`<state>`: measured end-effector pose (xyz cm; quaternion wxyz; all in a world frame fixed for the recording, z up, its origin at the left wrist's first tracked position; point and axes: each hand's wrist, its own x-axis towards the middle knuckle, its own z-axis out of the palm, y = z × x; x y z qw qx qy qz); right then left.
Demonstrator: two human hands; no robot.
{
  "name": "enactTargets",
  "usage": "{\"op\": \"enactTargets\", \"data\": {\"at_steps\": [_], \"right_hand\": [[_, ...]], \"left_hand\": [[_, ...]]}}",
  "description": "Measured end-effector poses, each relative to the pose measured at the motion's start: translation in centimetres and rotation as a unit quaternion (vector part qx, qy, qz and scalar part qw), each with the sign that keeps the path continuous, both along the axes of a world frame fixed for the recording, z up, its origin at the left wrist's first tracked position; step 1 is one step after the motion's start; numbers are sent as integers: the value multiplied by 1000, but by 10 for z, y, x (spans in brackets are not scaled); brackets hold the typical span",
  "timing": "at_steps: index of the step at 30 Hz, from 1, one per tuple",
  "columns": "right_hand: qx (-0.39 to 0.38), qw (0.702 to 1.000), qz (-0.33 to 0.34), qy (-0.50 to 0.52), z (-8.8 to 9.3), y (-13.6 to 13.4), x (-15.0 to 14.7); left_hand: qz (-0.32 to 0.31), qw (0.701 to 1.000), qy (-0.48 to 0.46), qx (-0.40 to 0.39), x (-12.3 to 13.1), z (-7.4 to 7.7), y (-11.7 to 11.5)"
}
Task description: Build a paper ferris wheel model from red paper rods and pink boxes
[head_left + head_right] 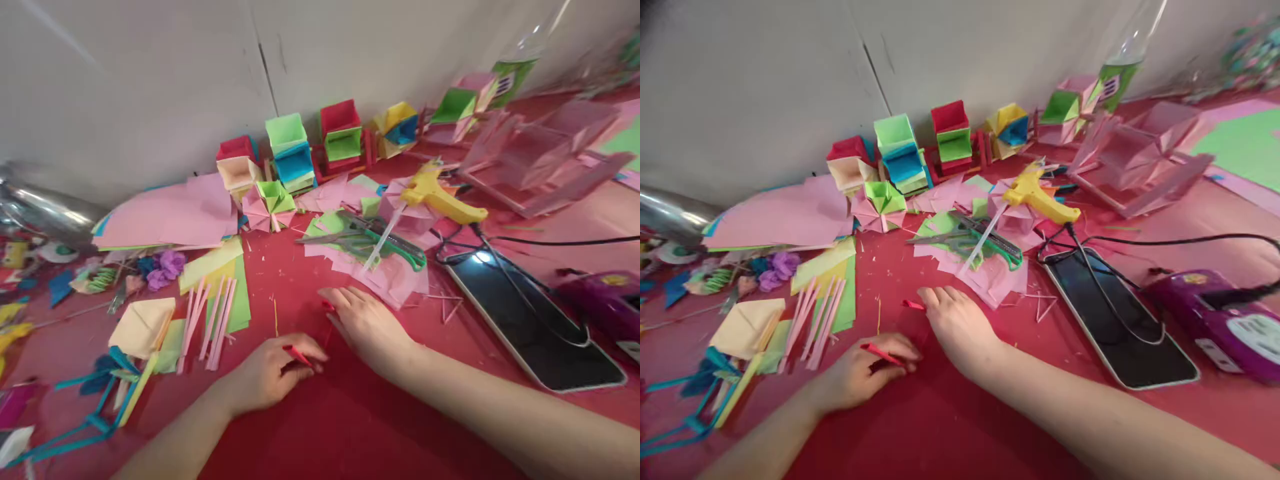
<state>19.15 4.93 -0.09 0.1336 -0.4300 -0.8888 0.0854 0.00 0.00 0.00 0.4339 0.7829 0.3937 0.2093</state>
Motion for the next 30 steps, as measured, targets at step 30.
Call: {"op": "enactTargets", "data": {"at_steps": [30], "right_hand": [[34,994,99,-38,14,-5,6]], "left_hand": [[56,992,-86,-78,9,18,-6]]}}
